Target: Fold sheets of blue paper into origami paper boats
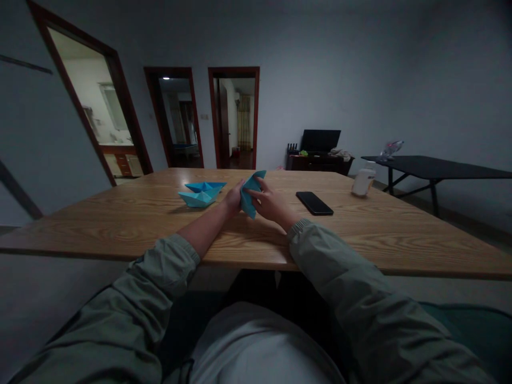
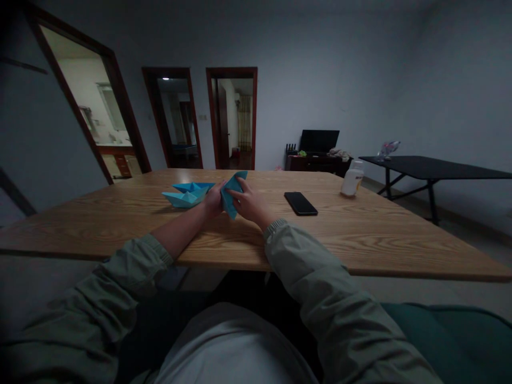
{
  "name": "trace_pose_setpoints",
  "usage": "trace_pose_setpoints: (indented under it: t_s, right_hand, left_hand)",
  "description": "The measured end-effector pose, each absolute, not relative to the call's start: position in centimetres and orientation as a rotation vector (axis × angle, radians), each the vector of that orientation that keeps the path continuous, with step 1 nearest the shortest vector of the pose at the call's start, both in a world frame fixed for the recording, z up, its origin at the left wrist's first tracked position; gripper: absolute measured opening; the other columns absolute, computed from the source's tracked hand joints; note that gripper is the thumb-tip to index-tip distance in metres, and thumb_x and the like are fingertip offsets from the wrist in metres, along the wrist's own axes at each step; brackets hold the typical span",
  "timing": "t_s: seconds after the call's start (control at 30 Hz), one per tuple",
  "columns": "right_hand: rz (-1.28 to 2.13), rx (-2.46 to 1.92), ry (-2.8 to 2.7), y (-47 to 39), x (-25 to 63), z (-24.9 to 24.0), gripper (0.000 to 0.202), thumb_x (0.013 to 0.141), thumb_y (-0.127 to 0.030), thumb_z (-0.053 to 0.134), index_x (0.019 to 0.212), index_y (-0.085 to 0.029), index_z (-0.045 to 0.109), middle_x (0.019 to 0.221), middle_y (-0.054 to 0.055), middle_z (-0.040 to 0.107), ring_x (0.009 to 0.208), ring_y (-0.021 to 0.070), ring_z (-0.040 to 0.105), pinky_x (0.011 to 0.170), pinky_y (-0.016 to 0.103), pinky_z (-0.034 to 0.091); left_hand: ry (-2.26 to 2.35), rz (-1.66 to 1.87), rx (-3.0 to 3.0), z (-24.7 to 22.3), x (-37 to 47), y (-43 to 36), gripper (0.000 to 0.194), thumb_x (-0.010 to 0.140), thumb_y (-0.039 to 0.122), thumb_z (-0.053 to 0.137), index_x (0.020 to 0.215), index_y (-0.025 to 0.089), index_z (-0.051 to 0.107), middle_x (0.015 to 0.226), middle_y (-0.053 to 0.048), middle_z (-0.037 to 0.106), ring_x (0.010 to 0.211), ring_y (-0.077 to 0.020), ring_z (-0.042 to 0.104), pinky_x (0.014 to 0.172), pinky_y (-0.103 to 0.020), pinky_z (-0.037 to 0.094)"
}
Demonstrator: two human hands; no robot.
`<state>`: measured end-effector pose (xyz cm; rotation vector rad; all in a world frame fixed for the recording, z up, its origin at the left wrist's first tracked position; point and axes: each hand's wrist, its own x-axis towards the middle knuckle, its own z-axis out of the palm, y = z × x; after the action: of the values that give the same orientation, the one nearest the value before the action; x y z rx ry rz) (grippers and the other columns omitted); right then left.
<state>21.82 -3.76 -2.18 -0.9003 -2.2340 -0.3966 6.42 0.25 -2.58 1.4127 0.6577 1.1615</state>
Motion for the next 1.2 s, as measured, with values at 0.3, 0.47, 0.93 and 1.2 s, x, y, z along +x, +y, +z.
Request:
trace_pose_setpoints:
  t_s: [0.3,0.47,0.93,1.2]
  right_hand:
    - [-0.369,-0.874,-2.277,-3.6,22.1,-2.4,0.052,0.086,-0.033,0.07,0.135,-0.022,0.057,0.147,0.015,0.037,0.123,0.0331,0.049,0.103,0.044,0.042]
    - [-0.412,-0.838,-2.265,-3.2,22.5,-2.6,0.053,0.086,-0.035,0.071,0.136,-0.022,0.057,0.149,0.016,0.036,0.126,0.0337,0.048,0.105,0.043,0.041]
    - [-0.473,-0.819,-2.306,-3.6,22.3,-2.2,0.043,0.09,-0.031,0.069,0.133,-0.029,0.061,0.15,0.012,0.032,0.105,0.0274,0.059,0.092,0.04,0.05]
    - [-0.525,-0.847,-2.327,-3.9,22.1,-2.1,0.04,0.093,-0.031,0.066,0.132,-0.031,0.06,0.14,0.012,0.042,0.106,0.0282,0.059,0.091,0.04,0.05]
  left_hand:
    - [0.641,1.193,1.206,-2.0,6.3,-0.7,0.061,0.094,0.061,0.031,0.113,0.013,0.063,0.099,-0.012,0.073,0.096,-0.0254,0.069,0.085,-0.037,0.054]
    - [0.571,1.209,1.125,-1.9,5.9,-0.9,0.06,0.094,0.061,0.03,0.107,0.013,0.064,0.096,-0.012,0.073,0.097,-0.0262,0.068,0.089,-0.04,0.053]
    - [0.58,1.289,0.971,-1.7,6.1,-0.4,0.032,0.092,0.034,0.049,0.08,0.014,0.07,0.073,-0.007,0.072,0.071,-0.019,0.068,0.074,-0.029,0.054]
    - [0.603,1.324,1.023,-2.4,6.0,0.3,0.03,0.09,0.036,0.054,0.077,0.014,0.068,0.069,-0.006,0.071,0.07,-0.018,0.068,0.068,-0.027,0.053]
